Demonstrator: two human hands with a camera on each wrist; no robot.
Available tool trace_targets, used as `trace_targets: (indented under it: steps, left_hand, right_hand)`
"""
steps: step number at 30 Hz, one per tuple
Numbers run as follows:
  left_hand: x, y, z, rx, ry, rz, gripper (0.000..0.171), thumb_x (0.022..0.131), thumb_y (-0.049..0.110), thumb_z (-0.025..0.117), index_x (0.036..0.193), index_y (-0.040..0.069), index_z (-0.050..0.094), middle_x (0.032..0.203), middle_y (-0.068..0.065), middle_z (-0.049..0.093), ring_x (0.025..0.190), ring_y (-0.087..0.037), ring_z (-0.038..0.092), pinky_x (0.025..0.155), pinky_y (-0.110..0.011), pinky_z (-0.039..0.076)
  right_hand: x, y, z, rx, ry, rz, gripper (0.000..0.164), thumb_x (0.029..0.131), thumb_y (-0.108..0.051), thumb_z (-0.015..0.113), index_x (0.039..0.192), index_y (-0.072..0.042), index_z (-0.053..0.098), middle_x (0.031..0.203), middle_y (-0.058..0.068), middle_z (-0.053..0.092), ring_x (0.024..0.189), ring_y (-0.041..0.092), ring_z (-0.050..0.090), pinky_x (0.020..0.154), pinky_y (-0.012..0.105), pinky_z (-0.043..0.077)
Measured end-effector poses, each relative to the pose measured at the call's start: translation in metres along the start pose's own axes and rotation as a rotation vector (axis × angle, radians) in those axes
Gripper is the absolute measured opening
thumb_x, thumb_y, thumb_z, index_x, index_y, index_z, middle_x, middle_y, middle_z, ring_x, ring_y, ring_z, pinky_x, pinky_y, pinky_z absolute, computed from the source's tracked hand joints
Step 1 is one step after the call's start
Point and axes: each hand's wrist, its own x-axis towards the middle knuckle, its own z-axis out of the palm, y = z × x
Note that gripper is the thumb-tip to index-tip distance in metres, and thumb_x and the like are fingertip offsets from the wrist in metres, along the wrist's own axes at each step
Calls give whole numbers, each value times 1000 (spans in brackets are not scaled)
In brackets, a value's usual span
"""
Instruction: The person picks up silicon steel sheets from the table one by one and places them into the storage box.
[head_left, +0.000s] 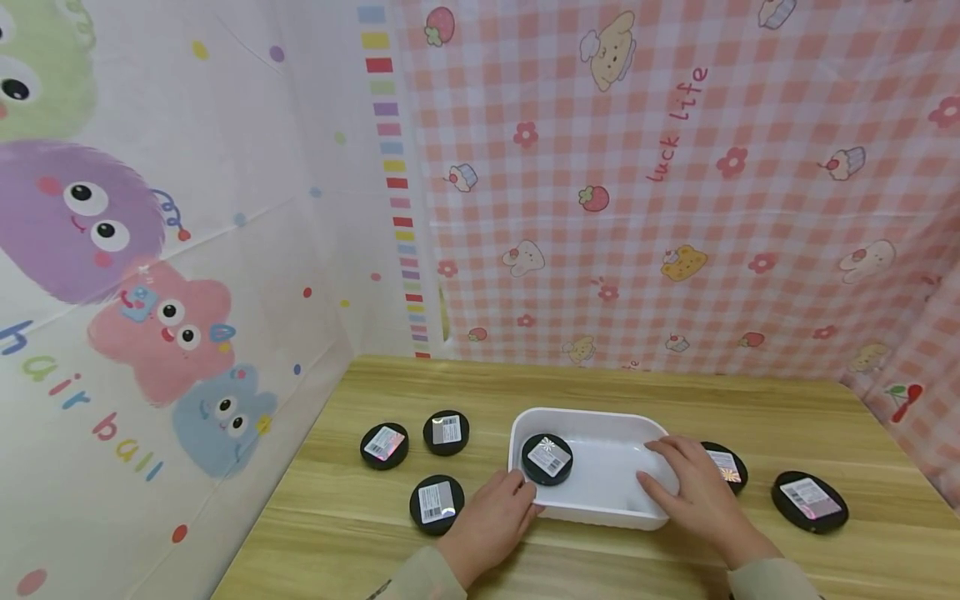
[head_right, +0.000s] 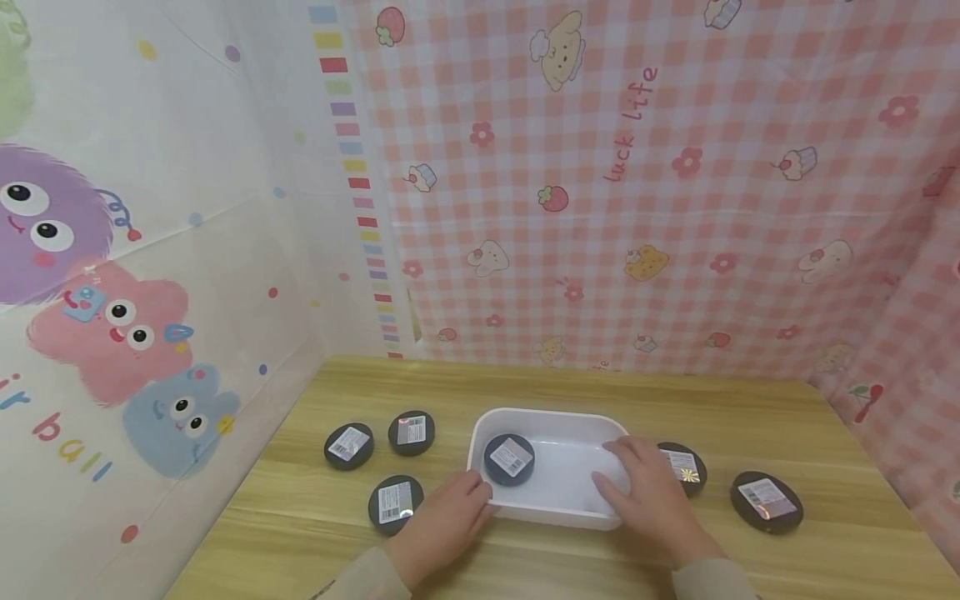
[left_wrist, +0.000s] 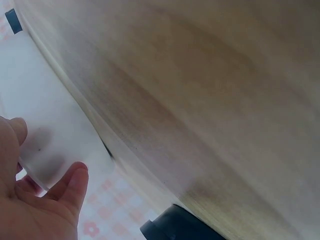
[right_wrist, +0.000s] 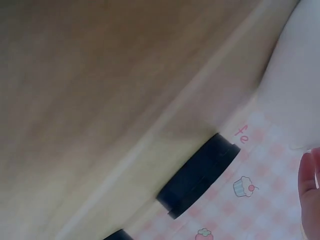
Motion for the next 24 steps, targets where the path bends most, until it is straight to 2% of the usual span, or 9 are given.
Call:
trace_targets:
  steps: [7, 15, 24]
  left_hand:
    - [-1, -1, 2, 6, -5, -1, 20, 101, 33, 59, 90, 16, 57, 89, 2, 52, 81, -15, 54, 72, -27, 48]
    - [0, -1, 2, 5, -29, -2, 19, 102, 33, 58, 92, 17, 58, 90, 3, 52, 82, -14, 54, 73, -27, 48]
    - [0, -1, 0, 11, -23, 4, 20, 102, 33, 58, 91, 16, 58, 88, 2, 52, 82, -15, 54, 73, -27, 48]
  right_hand:
    - [-4, 8, 3, -15, 76, -34, 43, 84, -23, 80, 118, -1, 67, 118, 19, 63, 114, 39, 56, 97, 59, 44]
    - [-5, 11, 1, -13, 38, 20, 44, 88, -25, 76, 122, 0, 65, 121, 22, 61, 116, 41, 54, 98, 61, 43]
    - [-8, 13, -4, 2, 76, 17, 41, 89, -23, 75, 121, 1, 66, 120, 22, 63, 114, 42, 55, 95, 60, 43]
